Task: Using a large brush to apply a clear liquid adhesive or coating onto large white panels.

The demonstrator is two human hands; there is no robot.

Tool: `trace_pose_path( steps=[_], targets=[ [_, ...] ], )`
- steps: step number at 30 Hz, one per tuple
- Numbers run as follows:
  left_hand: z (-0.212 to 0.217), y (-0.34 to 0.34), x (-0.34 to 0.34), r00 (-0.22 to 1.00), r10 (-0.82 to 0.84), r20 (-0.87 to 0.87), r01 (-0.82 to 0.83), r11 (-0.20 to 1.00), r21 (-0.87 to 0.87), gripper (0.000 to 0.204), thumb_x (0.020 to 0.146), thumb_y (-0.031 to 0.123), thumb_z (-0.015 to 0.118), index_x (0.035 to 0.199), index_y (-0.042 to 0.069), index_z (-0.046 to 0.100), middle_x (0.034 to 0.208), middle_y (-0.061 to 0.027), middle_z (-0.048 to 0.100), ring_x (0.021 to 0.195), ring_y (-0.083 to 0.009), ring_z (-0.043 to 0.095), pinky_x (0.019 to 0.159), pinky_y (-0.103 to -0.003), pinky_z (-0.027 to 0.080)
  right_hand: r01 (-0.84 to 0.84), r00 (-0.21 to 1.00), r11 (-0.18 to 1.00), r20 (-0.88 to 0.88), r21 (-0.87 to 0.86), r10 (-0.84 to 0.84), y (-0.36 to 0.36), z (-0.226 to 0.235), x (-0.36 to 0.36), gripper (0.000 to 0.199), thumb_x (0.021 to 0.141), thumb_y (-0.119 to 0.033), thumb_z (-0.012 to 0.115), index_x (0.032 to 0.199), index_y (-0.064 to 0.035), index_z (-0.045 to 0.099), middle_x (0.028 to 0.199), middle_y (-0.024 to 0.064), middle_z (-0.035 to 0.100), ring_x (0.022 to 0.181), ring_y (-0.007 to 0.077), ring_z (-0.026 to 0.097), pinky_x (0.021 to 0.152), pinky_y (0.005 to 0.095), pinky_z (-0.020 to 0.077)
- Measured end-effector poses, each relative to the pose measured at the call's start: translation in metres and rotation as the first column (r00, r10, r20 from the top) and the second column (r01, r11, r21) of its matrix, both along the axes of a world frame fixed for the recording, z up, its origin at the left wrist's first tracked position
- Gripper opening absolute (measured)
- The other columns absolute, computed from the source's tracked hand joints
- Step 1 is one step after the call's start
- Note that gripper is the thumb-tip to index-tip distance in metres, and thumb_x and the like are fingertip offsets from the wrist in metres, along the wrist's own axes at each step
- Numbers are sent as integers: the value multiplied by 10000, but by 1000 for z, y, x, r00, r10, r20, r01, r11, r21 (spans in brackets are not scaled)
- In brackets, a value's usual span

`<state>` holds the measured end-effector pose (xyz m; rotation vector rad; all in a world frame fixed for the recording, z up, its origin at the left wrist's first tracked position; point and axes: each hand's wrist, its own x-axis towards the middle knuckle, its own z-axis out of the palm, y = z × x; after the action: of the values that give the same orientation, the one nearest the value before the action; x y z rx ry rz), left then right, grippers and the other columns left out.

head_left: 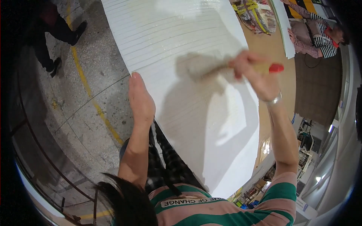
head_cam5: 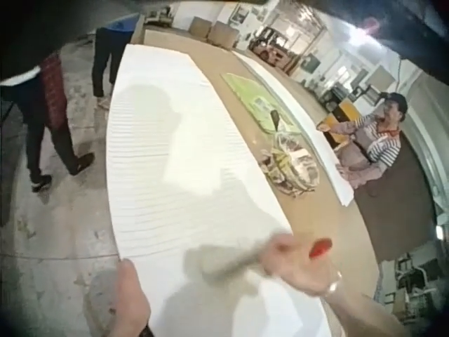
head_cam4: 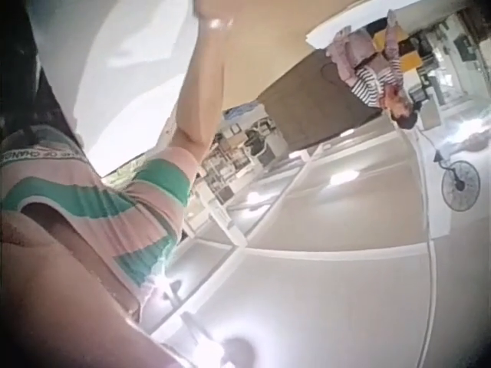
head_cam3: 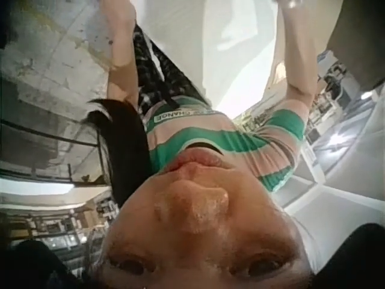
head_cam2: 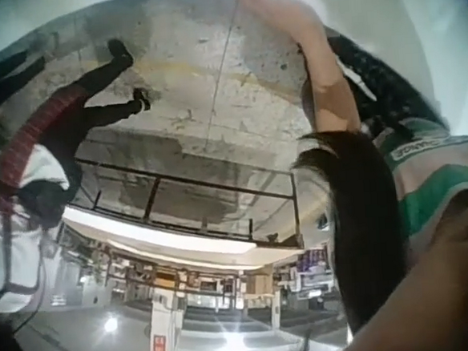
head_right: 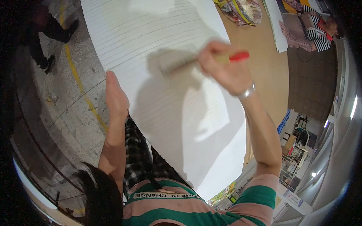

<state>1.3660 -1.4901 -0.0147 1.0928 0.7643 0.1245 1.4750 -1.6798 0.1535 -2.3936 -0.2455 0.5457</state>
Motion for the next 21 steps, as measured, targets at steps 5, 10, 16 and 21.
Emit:
trace_pose_path(
  steps=[5, 10, 16, 21],
  targets=[
    [-1, 9, -4, 1000, -17, 6, 16, 998, 55, 579, 988, 387, 291, 1220, -126, 424, 1235, -203, 482, 1104, -248, 462, 989, -325, 322, 57, 993, 998, -105, 5, -56, -13, 20, -8, 170, 806, -152, 572, 709, -16, 603, 595, 22, 572, 578, 87, 560, 544, 226, 441],
    [3, 0, 0, 998, 50, 36, -45, 993, -112, 531, 996, 357, 289, 1268, -89, 382, 1254, -158, 454, 1134, -214, 431, 1009, -305, 300, 58, 998, 998, -17, 12, -58, -2, 1, 26, 218, 816, -191, 585, 704, -7, 620, 577, 23, 583, 562, 91, 562, 524, 221, 428],
    [14, 2, -2, 998, 52, 30, -45, 980, -195, 485, 992, 362, 321, 1223, -53, 424, 1150, -117, 514, 1045, -164, 463, 941, -290, 344, 97, 992, 990, 76, 104, -105, 60, 15, 21, 201, 786, -162, 587, 657, -9, 587, 563, 31, 572, 512, 90, 540, 485, 228, 417],
    [3, 1, -9, 972, 86, 218, -26, 964, -264, 411, 990, 351, 331, 1153, -2, 464, 1125, -62, 489, 1042, -129, 431, 956, -276, 315, -214, 971, 975, 96, -64, 220, 77, 3, 13, 172, 736, -147, 604, 639, -12, 560, 563, 35, 548, 490, 116, 487, 469, 269, 385]
  ],
)
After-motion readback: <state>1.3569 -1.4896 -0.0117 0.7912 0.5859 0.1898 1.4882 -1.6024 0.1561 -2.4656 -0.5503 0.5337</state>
